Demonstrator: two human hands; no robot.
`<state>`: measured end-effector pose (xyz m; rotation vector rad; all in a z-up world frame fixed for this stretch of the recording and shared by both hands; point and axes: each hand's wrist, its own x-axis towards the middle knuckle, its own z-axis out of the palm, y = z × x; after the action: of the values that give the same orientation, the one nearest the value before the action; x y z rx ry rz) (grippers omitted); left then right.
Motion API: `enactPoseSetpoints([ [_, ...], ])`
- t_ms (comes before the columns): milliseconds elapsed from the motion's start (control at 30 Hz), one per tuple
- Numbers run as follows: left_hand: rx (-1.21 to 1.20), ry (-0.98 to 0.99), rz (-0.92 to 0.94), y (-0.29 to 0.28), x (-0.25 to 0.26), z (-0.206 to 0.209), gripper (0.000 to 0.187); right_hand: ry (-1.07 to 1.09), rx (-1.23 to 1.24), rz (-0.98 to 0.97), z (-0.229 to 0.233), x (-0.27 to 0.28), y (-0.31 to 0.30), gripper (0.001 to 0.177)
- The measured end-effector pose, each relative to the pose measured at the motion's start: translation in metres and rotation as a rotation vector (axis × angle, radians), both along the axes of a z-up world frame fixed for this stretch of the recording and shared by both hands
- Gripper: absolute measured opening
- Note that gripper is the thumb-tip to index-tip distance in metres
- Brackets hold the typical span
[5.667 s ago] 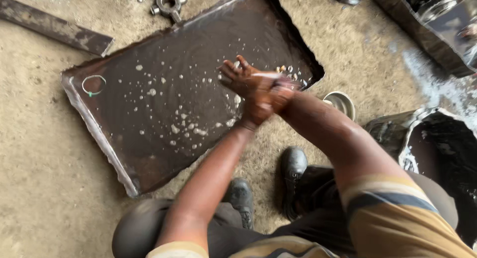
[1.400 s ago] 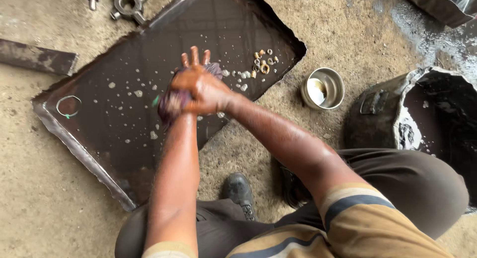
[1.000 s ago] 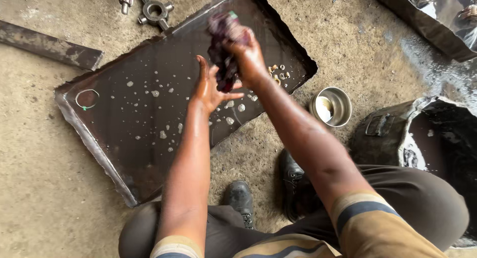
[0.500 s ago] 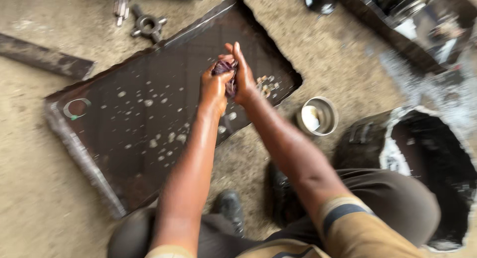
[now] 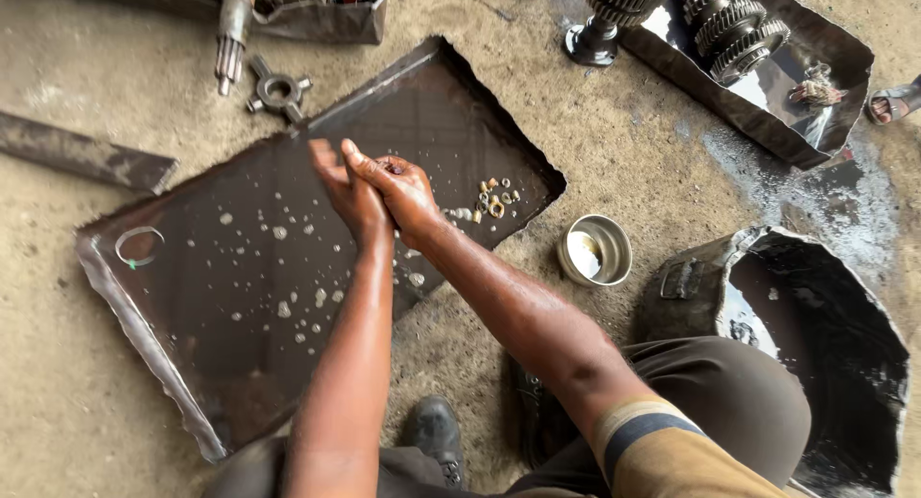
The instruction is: The person washes small metal parts in a bucket of dark liquid, then scrubs a metal bowl with a cloth on a tray. The person rinses the parts and dries the bowl with a cloth.
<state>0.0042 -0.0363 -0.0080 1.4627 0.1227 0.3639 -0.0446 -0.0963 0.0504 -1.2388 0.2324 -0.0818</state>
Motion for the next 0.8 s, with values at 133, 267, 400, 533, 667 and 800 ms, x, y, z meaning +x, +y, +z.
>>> enactPoseSetpoints([
  [133, -0.703, -0.131, -0.462, -0.001, -0.002, 0.009, 0.074, -0.070, 0.251, -0.055, 0.017, 0.021, 0.004, 0.031],
  [267, -1.071, -0.050, -0.496, 0.003, -0.012, 0.013, 0.078, -0.206, 0.380, -0.123, 0.010, 0.020, 0.010, 0.028],
  [400, -0.751, -0.018, -0.314, 0.013, -0.009, 0.031, 0.073, -0.177, 0.034, 0.098, -0.023, 0.015, -0.001, 0.035],
  [533, -0.376, -0.085, -0.286, -0.011, -0.033, 0.043, 0.066, -0.196, 0.012, 0.110, -0.054, 0.038, -0.034, 0.043],
  [667, -0.117, -0.055, -0.257, -0.040, -0.059, 0.044, 0.054, -0.157, -0.187, -0.046, -0.057, 0.054, -0.066, 0.064],
  [800, -0.034, -0.040, -0.236, -0.039, -0.052, 0.045, 0.048, 0.038, 0.071, 0.033, -0.033, 0.039, -0.062, 0.065],
])
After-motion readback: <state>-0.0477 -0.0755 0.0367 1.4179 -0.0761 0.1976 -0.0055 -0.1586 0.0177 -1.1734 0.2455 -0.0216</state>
